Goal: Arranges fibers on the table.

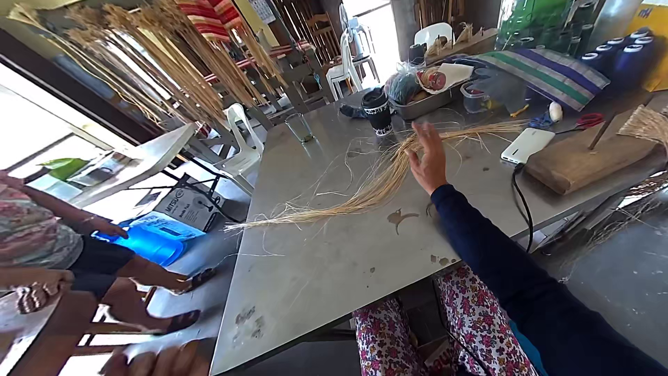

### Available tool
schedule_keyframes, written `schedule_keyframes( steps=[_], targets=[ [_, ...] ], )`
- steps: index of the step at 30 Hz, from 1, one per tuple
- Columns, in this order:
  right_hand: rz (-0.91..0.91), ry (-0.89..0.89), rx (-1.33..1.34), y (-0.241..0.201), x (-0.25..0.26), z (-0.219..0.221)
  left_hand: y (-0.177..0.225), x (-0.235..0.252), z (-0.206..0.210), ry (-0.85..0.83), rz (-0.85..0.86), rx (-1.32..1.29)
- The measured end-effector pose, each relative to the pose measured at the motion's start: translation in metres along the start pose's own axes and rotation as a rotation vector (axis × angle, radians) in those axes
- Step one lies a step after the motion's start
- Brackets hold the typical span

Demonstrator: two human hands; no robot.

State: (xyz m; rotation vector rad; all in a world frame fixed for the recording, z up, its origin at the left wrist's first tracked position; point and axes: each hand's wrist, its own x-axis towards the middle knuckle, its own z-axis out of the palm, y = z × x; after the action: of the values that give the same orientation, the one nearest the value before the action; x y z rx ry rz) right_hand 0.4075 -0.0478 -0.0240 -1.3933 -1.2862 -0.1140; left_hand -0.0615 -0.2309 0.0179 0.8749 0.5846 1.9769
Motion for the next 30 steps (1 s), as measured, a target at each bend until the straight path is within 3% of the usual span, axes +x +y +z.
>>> schedule_keyframes(
  steps=[2,5,7,10,13,17,22,26,30],
  targets=[
    [0.012,-0.120,0.289,-0.017,-0.010,0.005,-0.039,0.025,0.074,-0.127,-0.132,0.083],
    [0.363,-0.563,0.901,-0.041,-0.023,0.009,-0.103,0.037,0.160,-0.231,-0.300,0.162],
    [0.490,-0.853,1.107,-0.046,-0.032,0.012,-0.146,0.043,0.191,-0.258,-0.331,0.186],
    [0.497,-1.235,1.178,-0.048,-0.045,0.015,-0.204,0.047,0.209,-0.147,-0.269,0.230],
    [0.515,-1.366,0.906,-0.049,-0.046,0.012,-0.241,0.047,0.194,-0.028,-0.284,0.264],
    [0.551,-1.306,0.735,-0.041,-0.031,0.003,-0.249,0.054,0.175,0.093,-0.406,0.173],
    [0.528,-1.048,0.836,-0.030,-0.015,-0.019,-0.247,0.083,0.153,0.282,-0.456,0.007],
    [0.533,-0.628,1.201,0.005,0.007,-0.030,-0.236,0.100,0.139,0.364,-0.365,-0.091],
    [0.596,0.041,1.611,0.042,0.020,-0.044,-0.230,0.113,0.119,0.451,-0.276,-0.177]
  ],
)
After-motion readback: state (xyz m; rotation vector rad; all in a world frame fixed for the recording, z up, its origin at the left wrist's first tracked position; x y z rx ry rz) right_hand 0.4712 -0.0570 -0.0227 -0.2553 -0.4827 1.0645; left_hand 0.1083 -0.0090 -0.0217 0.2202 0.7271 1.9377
